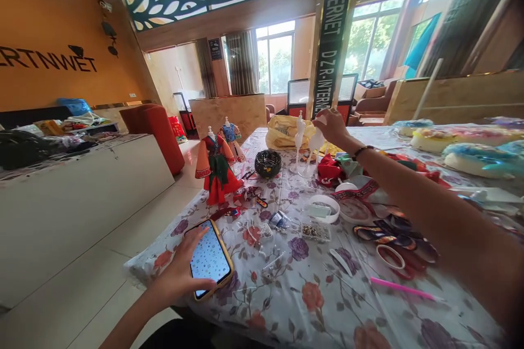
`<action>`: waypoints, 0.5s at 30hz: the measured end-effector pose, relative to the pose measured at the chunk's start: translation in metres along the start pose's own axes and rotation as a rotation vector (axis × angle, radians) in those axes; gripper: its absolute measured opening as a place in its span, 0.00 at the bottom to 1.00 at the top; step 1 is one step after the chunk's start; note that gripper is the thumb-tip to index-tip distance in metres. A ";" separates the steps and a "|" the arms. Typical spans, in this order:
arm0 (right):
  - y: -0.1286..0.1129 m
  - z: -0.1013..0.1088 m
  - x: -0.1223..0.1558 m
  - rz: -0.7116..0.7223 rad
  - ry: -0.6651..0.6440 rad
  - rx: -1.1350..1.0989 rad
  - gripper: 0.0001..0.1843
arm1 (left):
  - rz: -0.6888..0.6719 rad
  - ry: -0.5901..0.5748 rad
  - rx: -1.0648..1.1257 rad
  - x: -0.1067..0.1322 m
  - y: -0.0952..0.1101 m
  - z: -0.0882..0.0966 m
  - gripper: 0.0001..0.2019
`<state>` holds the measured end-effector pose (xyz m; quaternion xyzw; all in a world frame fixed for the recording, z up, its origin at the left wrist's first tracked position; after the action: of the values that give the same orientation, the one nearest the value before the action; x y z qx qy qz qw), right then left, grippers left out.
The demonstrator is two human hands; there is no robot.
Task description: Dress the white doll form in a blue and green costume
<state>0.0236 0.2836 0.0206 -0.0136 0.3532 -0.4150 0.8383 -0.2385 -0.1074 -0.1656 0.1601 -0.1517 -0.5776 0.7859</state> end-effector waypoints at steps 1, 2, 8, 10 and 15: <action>-0.005 0.011 0.005 0.011 0.038 -0.019 0.13 | -0.006 -0.002 0.001 0.002 0.002 -0.004 0.46; -0.011 0.024 0.010 0.023 0.075 -0.036 0.14 | -0.011 0.004 0.002 0.003 0.003 -0.007 0.47; -0.036 0.101 0.072 0.108 0.360 -0.176 0.13 | 0.033 0.018 0.016 0.000 -0.006 -0.014 0.45; -0.040 0.124 0.103 0.177 0.475 -0.299 0.10 | 0.067 0.017 0.032 -0.003 -0.011 -0.013 0.45; -0.031 0.149 0.167 0.244 0.547 -0.501 0.09 | 0.051 0.006 0.054 -0.013 -0.022 -0.008 0.43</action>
<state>0.1600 0.1046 0.0453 -0.0644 0.6532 -0.2015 0.7270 -0.2574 -0.1009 -0.1830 0.1790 -0.1688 -0.5528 0.7962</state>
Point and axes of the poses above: each hand's wrist, its own x-axis away from the middle knuckle, its own z-axis out of the back of the hand, y = z × x, the point moved 7 cm from there along -x, towards the middle knuckle, and after that the axes turned 11 degrees about -y, right-handed, at the moved point
